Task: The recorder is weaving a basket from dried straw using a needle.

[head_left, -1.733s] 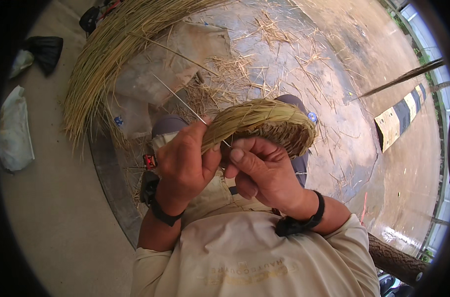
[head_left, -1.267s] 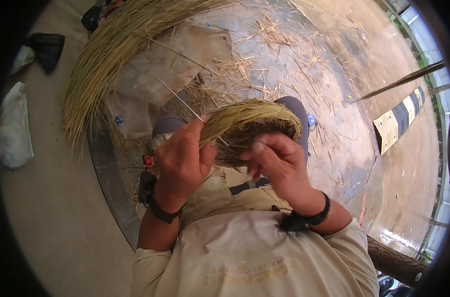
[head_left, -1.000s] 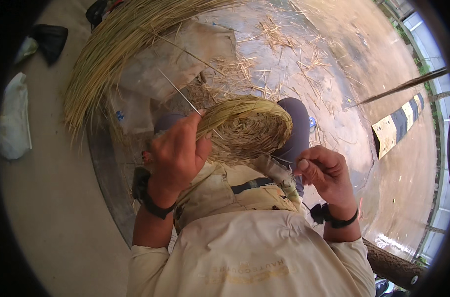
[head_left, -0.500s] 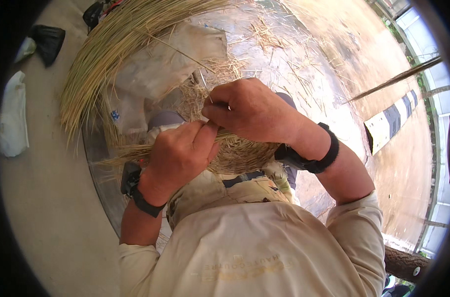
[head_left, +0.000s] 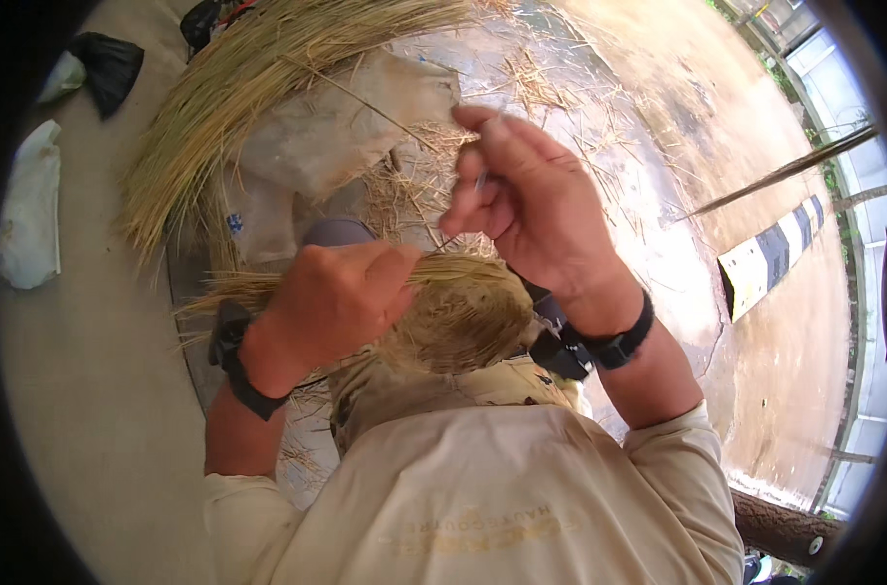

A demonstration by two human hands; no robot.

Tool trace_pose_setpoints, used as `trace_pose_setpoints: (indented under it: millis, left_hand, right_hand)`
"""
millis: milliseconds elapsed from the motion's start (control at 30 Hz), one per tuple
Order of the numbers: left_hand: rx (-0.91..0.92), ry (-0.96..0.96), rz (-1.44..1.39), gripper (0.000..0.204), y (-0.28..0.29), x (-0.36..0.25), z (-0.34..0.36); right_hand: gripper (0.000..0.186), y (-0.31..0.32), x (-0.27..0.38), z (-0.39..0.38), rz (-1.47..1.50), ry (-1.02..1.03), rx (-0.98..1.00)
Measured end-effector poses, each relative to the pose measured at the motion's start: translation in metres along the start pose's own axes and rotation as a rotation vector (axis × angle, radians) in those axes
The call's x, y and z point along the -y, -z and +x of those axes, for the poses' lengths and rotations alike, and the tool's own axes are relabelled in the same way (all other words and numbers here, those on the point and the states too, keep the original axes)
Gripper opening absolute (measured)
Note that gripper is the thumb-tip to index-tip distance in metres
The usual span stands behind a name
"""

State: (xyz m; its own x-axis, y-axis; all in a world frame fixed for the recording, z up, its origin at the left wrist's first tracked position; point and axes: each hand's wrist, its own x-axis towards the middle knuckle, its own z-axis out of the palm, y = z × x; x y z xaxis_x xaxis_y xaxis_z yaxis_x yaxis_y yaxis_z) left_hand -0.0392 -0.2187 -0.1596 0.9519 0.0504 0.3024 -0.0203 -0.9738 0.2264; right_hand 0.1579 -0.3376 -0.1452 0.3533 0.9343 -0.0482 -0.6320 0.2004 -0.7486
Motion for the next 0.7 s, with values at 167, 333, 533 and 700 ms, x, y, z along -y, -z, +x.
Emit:
trace_pose_setpoints:
  millis: [167, 333, 533, 700]
  left_hand:
    - [0.106, 0.049, 0.009, 0.035, 0.022, 0.02, -0.027]
    - [0.089, 0.186, -0.054, 0.045, 0.0, 0.024, -0.039]
    - [0.059, 0.174, -0.108, 0.044, -0.013, 0.03, -0.048]
    - [-0.042, 0.108, -0.095, 0.038, -0.021, 0.029, -0.044]
  right_hand:
    - [0.028, 0.027, 0.024, -0.011, 0.071, 0.047, 0.003]
    - [0.025, 0.069, 0.05, -0.037, -0.599, 0.163, -0.128]
    - [0.023, 0.116, 0.057, -0.032, -1.162, 0.267, 0.028]
    - [0.031, 0.15, 0.093, -0.007, -1.403, 0.532, -0.39]
